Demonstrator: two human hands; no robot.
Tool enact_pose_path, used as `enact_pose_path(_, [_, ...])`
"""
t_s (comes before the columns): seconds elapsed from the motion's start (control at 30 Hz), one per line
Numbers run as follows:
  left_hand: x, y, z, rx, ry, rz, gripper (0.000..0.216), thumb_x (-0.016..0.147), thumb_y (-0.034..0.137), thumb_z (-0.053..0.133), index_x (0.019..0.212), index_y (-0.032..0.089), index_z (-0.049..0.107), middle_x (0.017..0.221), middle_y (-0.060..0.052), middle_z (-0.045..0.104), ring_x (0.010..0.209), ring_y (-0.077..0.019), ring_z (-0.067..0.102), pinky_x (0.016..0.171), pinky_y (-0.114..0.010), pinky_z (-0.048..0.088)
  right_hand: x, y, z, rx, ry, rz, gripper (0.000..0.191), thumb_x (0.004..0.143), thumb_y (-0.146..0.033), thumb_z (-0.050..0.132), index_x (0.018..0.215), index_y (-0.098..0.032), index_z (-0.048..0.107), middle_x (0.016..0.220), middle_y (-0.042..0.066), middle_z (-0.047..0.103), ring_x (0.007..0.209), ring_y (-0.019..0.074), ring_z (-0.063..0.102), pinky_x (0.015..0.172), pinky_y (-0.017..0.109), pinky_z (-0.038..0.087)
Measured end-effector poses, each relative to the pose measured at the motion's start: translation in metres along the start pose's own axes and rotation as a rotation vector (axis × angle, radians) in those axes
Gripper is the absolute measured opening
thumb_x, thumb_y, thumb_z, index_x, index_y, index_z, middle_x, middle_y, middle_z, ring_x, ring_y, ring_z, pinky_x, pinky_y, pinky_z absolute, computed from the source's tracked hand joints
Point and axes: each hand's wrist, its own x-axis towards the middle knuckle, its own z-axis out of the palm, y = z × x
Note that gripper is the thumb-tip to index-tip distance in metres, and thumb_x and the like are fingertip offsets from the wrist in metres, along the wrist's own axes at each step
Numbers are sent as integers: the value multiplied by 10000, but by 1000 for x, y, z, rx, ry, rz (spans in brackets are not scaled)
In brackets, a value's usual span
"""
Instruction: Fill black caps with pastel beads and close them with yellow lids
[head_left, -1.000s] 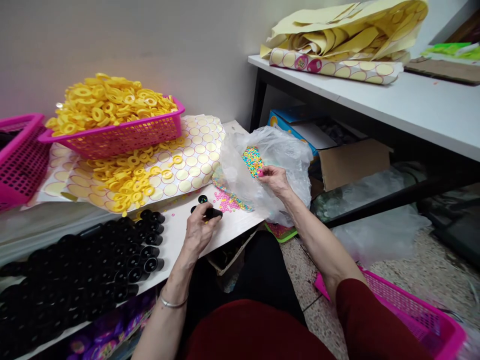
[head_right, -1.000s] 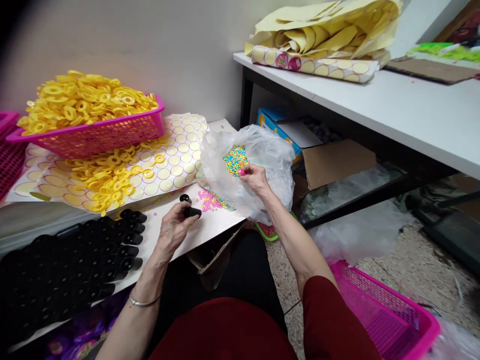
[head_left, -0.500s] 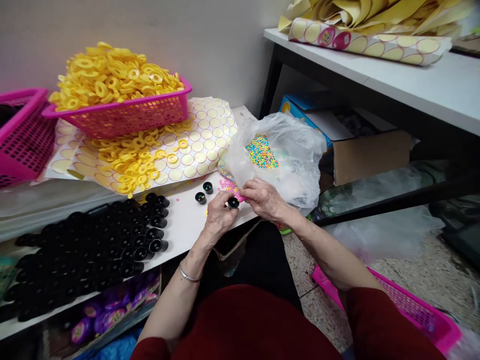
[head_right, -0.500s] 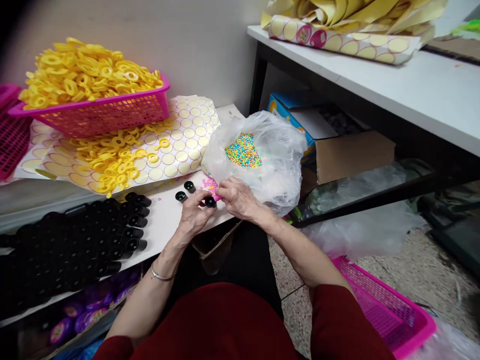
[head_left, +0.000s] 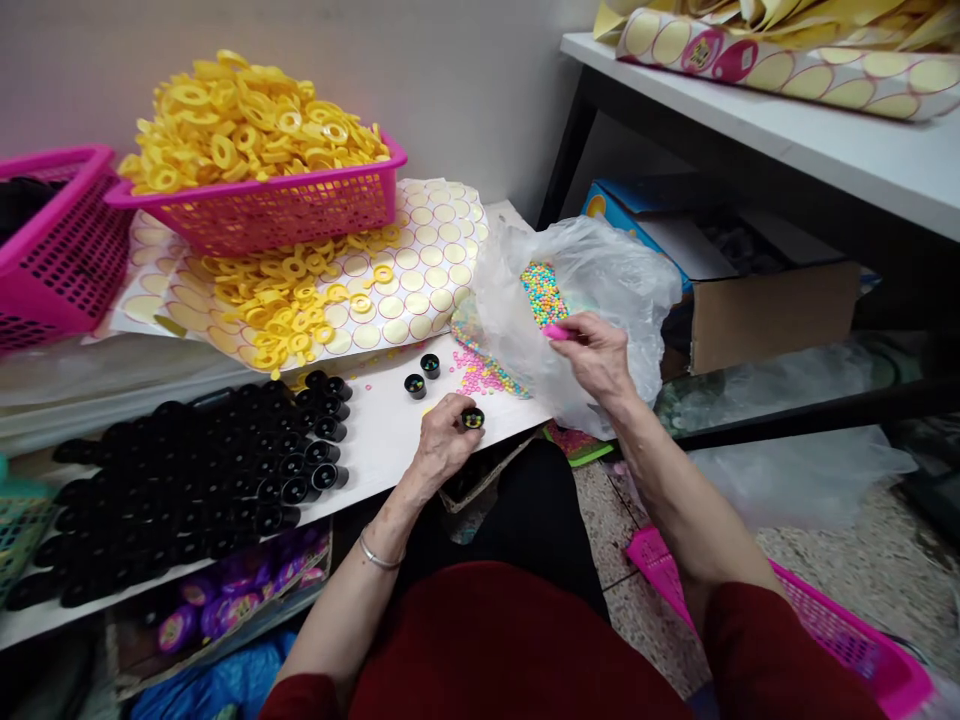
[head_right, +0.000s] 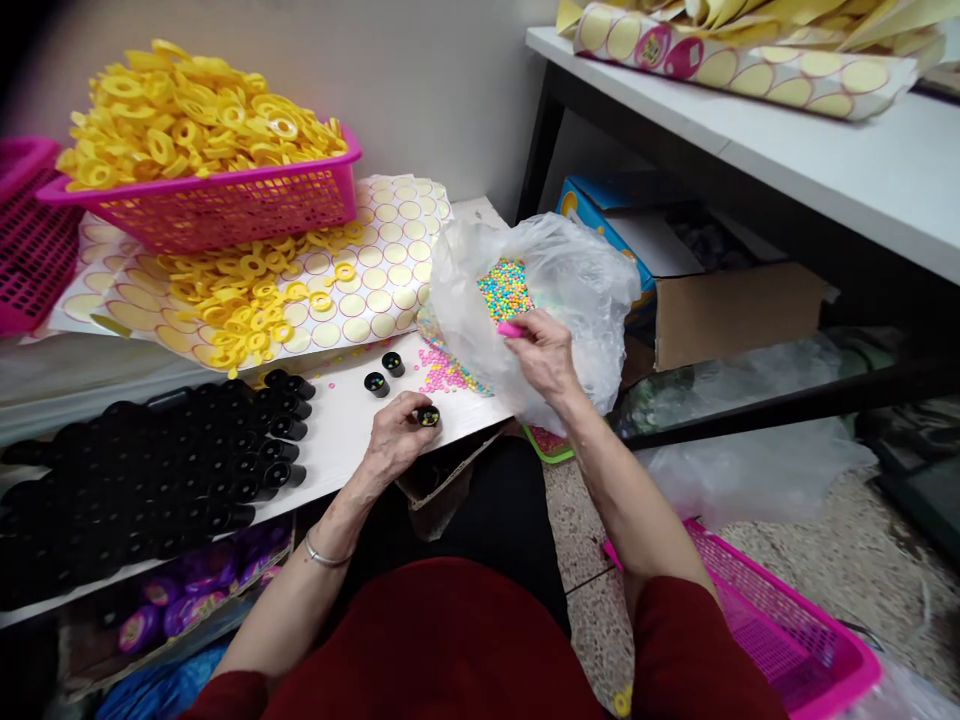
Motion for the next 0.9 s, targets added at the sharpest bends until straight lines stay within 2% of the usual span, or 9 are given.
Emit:
enact_pose_path(0.1, [-10, 0, -18, 43, 133, -13, 188, 659, 221, 603, 844, 198, 626, 831, -18, 631, 753, -144, 575, 656, -265, 462, 18, 38, -3, -245, -5, 138, 167, 697, -245, 563, 772, -178, 696, 770, 46, 612, 699, 178, 536, 662, 315, 427])
enact_pose_path(0.27, [-3, -21, -62, 410, 463, -282, 254, 617, 243, 585, 856, 189, 650, 848, -36, 638, 800, -195, 593, 741, -326, 476, 39, 62, 6, -653, -262, 167, 183, 725, -234, 557, 775, -151, 712, 800, 123, 664, 763, 233, 584, 644, 306, 408])
enact_pose_path(0.37, [12, -39, -78, 527, 477, -439, 291, 601, 239, 576, 875, 190, 660, 854, -34, 638, 775, -202, 590, 761, -340, 472, 50, 56, 18, -769, -399, 147, 154, 711, -206, 597, 790, -144, 714, 775, 165, 671, 742, 255, 606, 614, 312, 394])
enact_pose_path(0.5, [32, -49, -76, 495, 369, -440, 302, 595, 232, 575, 877, 182, 671, 751, -22, 613, 713, -196, 570, 710, -323, 457, 65, 50, 28, -778, -523, 99, 88, 640, -123, 619, 669, -152, 697, 627, 123, 635, 693, 237, 603, 602, 306, 366])
enact_pose_path(0.6, [39, -46, -74, 473, 282, -408, 344, 594, 192, 549, 913, 159, 674, 721, -19, 596, 642, -173, 542, 675, -309, 446, 69, 53, 25, -612, -515, 67, 100, 614, -114, 588, 603, -175, 667, 552, 50, 587, 631, 187, 552, 589, 289, 343])
enact_pose_path(0.67, [35, -40, -79, 518, 283, -370, 389, 613, 160, 515, 971, 156, 664, 814, -37, 620, 654, -170, 542, 701, -313, 454, 67, 57, 20, -374, -438, 92, 64, 599, -156, 585, 576, -179, 640, 514, 3, 534, 596, 157, 500, 573, 275, 330])
enact_pose_path(0.73, [25, -31, -88, 642, 321, -335, 397, 653, 145, 487, 1014, 154, 652, 955, -75, 631, 760, -199, 561, 772, -338, 457, 61, 61, 16, -105, -297, 186, 51, 570, -223, 617, 584, -175, 628, 503, -27, 494, 566, 132, 454, 552, 264, 325])
enact_pose_path(0.8, [15, -21, -99, 821, 345, -331, 344, 715, 156, 466, 1007, 144, 649, 1040, -120, 615, 917, -258, 545, 836, -384, 437, 53, 60, 13, 147, -175, 322, 149, 526, -285, 665, 616, -171, 630, 521, -40, 502, 544, 115, 430, 532, 257, 326])
enact_pose_path(0.9, [6, -11, -113, 1078, 290, -395, 260, 786, 206, 444, 925, 137, 653, 1004, -176, 596, 1030, -353, 473, 811, -465, 407, 41, 51, 10, 420, -101, 448, 247, 463, -319, 718, 643, -169, 639, 580, -36, 559, 551, 105, 445, 547, 257, 354])
